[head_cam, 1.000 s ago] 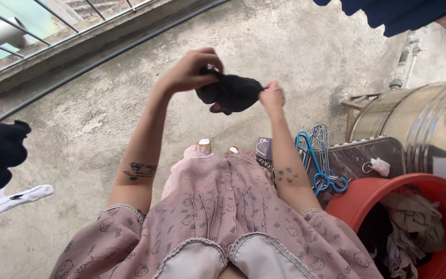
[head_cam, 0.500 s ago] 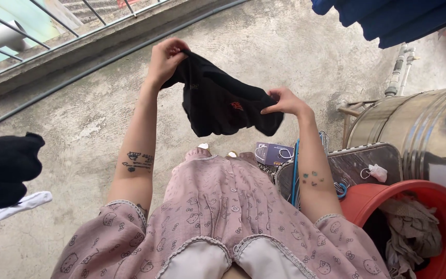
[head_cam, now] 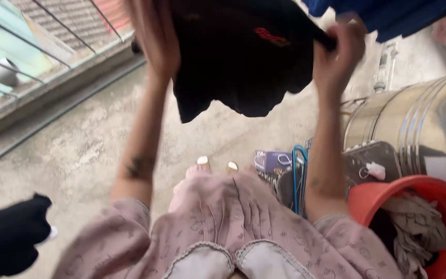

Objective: Hanging laundry on a clothesline using plastic hangers.

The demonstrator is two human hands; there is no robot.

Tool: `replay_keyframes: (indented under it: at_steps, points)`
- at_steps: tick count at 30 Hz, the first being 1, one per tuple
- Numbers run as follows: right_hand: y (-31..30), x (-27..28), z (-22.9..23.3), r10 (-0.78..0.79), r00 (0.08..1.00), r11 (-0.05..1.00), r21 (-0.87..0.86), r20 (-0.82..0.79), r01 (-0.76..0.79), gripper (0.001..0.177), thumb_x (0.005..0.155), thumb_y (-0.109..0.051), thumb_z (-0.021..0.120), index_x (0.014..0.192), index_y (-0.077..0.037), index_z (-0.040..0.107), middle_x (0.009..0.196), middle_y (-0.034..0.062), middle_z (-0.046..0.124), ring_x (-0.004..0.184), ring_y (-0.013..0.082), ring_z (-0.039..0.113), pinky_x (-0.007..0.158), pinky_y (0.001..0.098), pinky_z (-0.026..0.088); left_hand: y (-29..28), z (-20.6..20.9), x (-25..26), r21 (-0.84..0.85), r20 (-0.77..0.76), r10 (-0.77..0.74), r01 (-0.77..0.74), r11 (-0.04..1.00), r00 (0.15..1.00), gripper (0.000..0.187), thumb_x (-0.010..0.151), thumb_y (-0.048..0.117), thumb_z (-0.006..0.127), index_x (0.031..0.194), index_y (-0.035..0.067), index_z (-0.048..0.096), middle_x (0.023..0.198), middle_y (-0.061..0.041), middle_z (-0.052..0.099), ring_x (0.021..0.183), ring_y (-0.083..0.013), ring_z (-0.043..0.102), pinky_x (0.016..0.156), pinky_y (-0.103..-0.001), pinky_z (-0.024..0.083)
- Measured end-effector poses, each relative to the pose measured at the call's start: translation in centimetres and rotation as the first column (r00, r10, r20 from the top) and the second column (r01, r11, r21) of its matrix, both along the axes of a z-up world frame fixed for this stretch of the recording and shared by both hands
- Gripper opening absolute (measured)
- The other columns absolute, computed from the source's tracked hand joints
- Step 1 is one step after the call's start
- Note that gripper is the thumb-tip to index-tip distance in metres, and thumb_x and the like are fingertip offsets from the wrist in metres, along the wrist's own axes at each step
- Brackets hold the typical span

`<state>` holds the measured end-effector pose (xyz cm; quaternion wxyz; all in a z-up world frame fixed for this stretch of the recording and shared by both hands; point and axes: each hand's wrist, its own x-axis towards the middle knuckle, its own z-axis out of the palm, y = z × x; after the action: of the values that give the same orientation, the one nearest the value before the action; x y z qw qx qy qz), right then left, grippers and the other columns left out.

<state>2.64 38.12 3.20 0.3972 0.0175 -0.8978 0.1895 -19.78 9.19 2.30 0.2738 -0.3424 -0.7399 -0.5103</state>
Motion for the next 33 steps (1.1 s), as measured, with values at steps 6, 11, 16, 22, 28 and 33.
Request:
replay_keyframes:
  at_steps: [6,11,16,22,28,33]
  points:
    - [3.1,7.4,-26.7,0.103,0.267,0.960,-0.166,0.958,0.224,0.040,0.060,-0.017,0.083,0.097,-0.001,0.079,0.102,0.0259,0.078,0.112,0.0485,0.070,0.102,0.0596,0.053,-6.5,-28.0,3.3,-0.482,0.810,0.399,0.875,0.036,0.430,0.066,0.070,0.032,0.086,0.125,-0.004,0.077,0.119,-0.028,0.077,0.120,-0.0441,0.071,0.100,-0.053,0.056]
    - [7.5,0.5,-20.7,-0.124,0.830,0.917,-0.258,0.544,0.305,0.017,0.083,-0.010,0.071,0.083,-0.026,0.066,0.056,-0.0014,0.049,0.059,0.0241,0.061,0.066,0.0342,0.049,-3.2,-22.7,-3.9,-0.410,0.627,0.089,0.231,0.882,0.774,0.024,0.095,0.031,0.064,0.110,0.022,0.080,0.105,-0.011,0.077,0.108,-0.0394,0.070,0.089,-0.056,0.054]
    - [5.0,1.4,-15.5,-0.004,0.832,0.831,-0.461,0.554,0.311,0.026,0.074,-0.017,0.092,0.092,-0.025,0.075,0.066,-0.0046,0.052,0.059,0.0099,0.056,0.065,0.0242,0.050,-2.1,-19.6,-3.8,-0.412,0.682,0.150,0.207,0.887,0.716,0.022,0.084,0.037,0.067,0.102,0.033,0.078,0.087,0.000,0.073,0.095,-0.0243,0.073,0.083,-0.043,0.056]
    - [3.9,3.7,-10.2,0.266,0.794,0.812,-0.571,0.547,0.121,0.031,0.077,-0.009,0.093,0.105,-0.006,0.081,0.085,0.0148,0.072,0.079,0.0163,0.060,0.073,0.0339,0.052,-4.4,-8.6,0.1,-0.360,0.849,-0.119,0.727,0.585,0.516,0.039,0.078,0.036,0.079,0.110,0.014,0.080,0.093,-0.015,0.075,0.093,-0.0314,0.068,0.087,-0.044,0.051]
    - [5.4,3.6,-5.2,-0.123,0.983,0.984,-0.116,0.133,0.139,0.019,0.091,-0.018,0.099,0.102,-0.012,0.085,0.084,0.0109,0.064,0.083,0.0345,0.066,0.079,0.0421,0.052,-0.6,-5.2,5.4,-0.247,0.196,-0.290,0.333,0.910,0.937,0.023,0.094,0.016,0.076,0.117,0.016,0.078,0.095,-0.018,0.072,0.091,-0.0448,0.070,0.075,-0.054,0.053]
    - [-0.4,6.4,-20.8,-0.237,0.900,0.969,0.017,0.367,0.248,0.012,0.088,-0.021,0.089,0.098,-0.015,0.085,0.087,0.0060,0.066,0.087,0.0313,0.068,0.081,0.0448,0.055,-1.1,-23.4,14.5,-0.153,0.038,-0.160,0.164,0.975,0.986,0.024,0.089,0.035,0.084,0.081,0.015,0.072,0.074,-0.009,0.061,0.077,-0.0306,0.068,0.074,-0.043,0.051]
